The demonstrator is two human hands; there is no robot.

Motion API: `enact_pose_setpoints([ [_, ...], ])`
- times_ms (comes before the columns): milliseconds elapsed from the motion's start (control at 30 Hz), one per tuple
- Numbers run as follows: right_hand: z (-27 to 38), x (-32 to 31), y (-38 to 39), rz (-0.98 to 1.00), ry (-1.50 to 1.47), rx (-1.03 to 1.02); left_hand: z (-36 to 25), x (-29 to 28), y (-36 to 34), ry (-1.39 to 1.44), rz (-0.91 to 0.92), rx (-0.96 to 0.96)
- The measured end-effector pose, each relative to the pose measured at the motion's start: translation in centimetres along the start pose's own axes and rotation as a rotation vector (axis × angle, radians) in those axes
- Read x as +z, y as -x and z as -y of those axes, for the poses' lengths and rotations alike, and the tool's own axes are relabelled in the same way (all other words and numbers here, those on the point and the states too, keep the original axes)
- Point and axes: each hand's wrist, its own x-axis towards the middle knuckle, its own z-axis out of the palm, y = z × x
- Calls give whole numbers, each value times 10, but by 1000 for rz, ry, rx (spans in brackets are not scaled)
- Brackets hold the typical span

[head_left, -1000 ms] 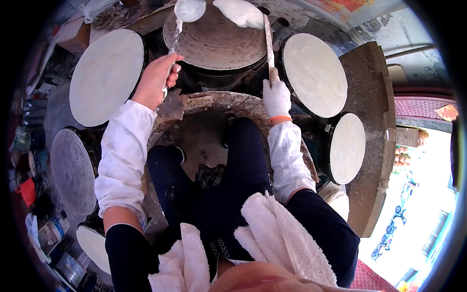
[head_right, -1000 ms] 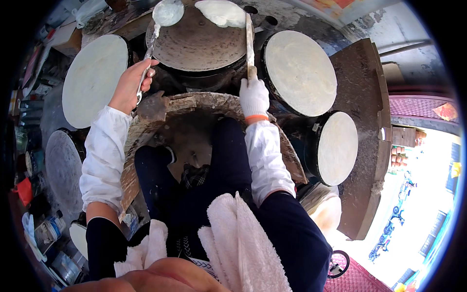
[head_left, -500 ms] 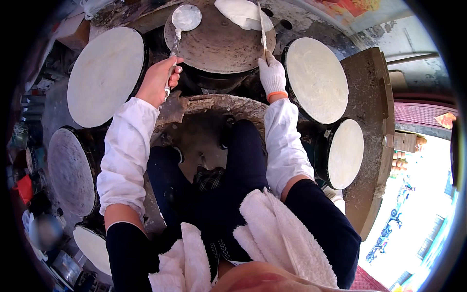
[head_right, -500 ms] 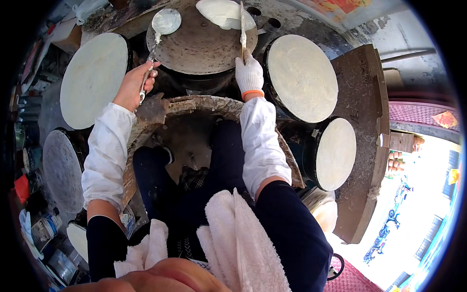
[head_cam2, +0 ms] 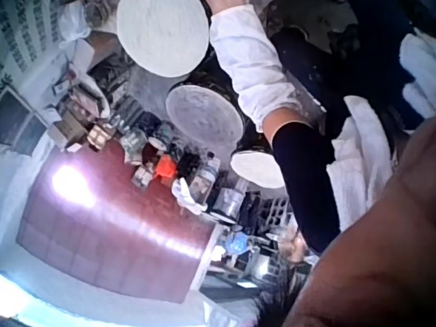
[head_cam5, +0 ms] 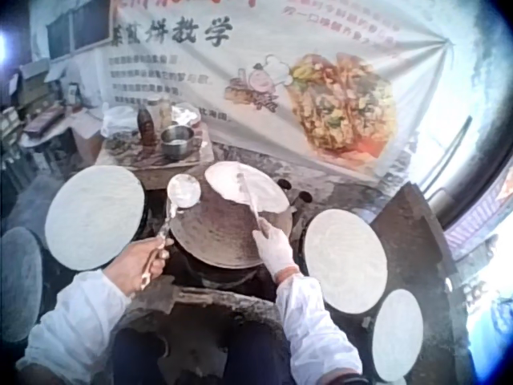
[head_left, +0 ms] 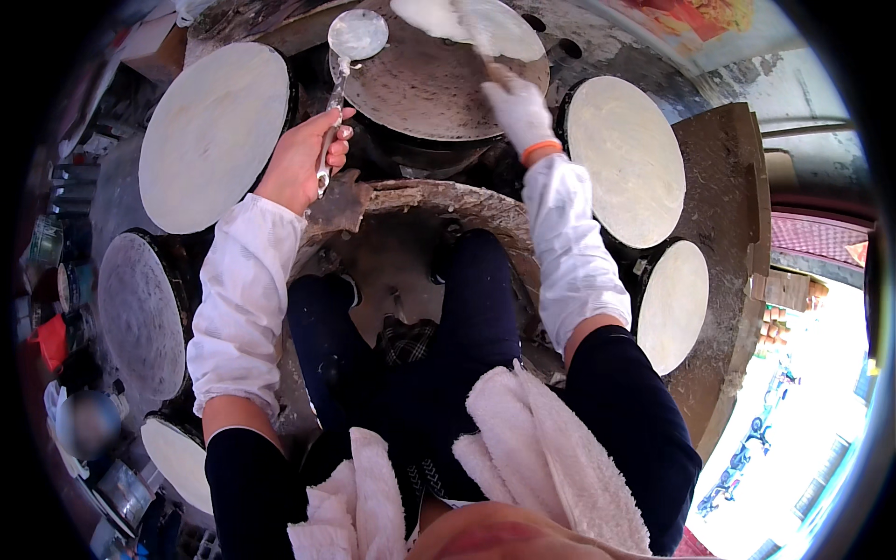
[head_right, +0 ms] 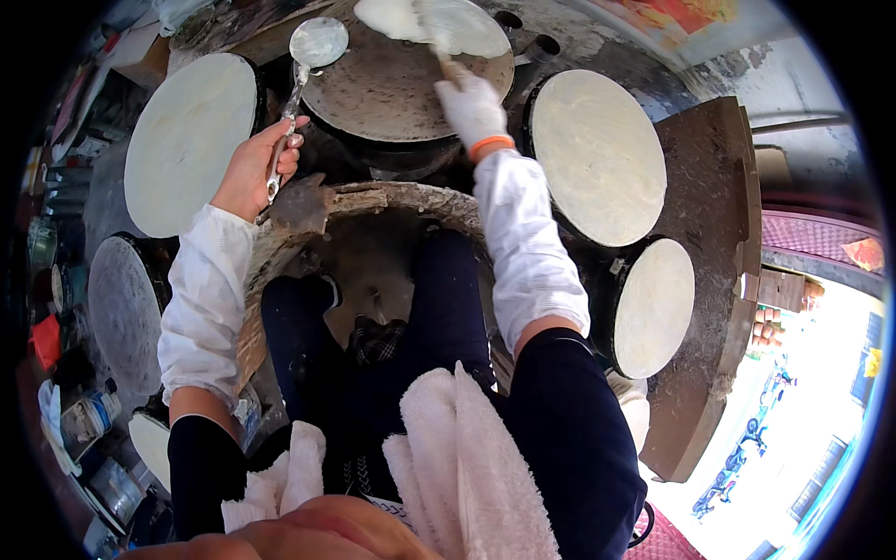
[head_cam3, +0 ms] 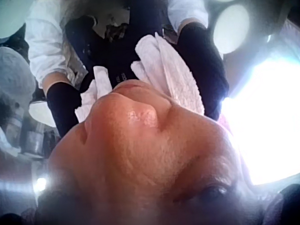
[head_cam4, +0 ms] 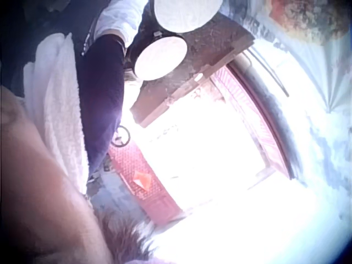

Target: The person scoops batter from a large metal bowl and pours it onto a circular griddle. They use a wooden spreader to distribute the batter into a thin, round crepe. The person flips the crepe with a spatula and removes the finished product to a stack. This process is repeated continuously across multiple griddles.

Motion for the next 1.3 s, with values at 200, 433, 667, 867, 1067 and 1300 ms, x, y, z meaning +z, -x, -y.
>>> enact_pose_setpoints([
  [200, -45, -51, -58, 127, -71, 207, 0, 8, 0, 40, 53, -10],
  [433, 13, 12, -32, 279, 207, -141, -1, 0, 10, 145, 18, -62],
  [667, -6, -30, -61, 149, 386, -71, -2, -4, 23, 179, 16, -115],
  [867, -17, -20, -68, 509, 141, -68, 16, -1, 32, 210, 88, -156],
  [1067, -11, -49, -15, 487, 128, -224, 69, 9, 86, 131, 136, -277],
  [1300, -43, -1, -144, 321, 223, -460, 56, 48, 94, -78, 185, -357],
])
